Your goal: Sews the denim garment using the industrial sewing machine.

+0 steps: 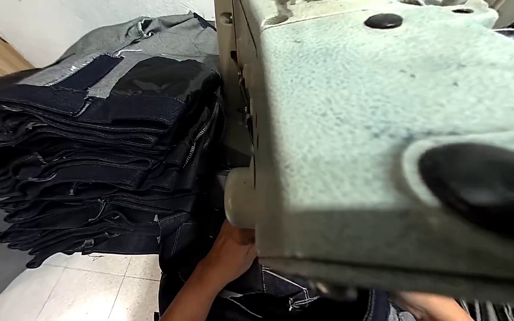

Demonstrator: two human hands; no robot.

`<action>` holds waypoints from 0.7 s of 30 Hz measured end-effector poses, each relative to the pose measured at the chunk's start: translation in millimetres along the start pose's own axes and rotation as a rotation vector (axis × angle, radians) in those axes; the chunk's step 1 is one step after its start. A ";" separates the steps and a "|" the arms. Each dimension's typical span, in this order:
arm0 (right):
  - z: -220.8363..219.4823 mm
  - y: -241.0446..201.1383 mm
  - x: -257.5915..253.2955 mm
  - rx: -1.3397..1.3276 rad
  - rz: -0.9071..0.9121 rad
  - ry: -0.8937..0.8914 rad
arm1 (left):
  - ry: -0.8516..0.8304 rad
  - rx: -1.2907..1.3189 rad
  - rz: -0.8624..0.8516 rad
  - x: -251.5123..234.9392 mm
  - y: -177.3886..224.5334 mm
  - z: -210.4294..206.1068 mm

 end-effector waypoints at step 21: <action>24.5 48.8 58.3 0.455 -0.067 0.112 | 0.090 0.045 0.413 132.7 7.8 -9.7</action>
Point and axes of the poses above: each hand's wrist, its own x-axis away from the middle knuckle, its own z-axis out of the back of the hand, y = z × x, the point moved 8 cm from there along -x, towards the middle knuckle, and after that the axes turned 4 degrees about x, right-handed, at the moved point
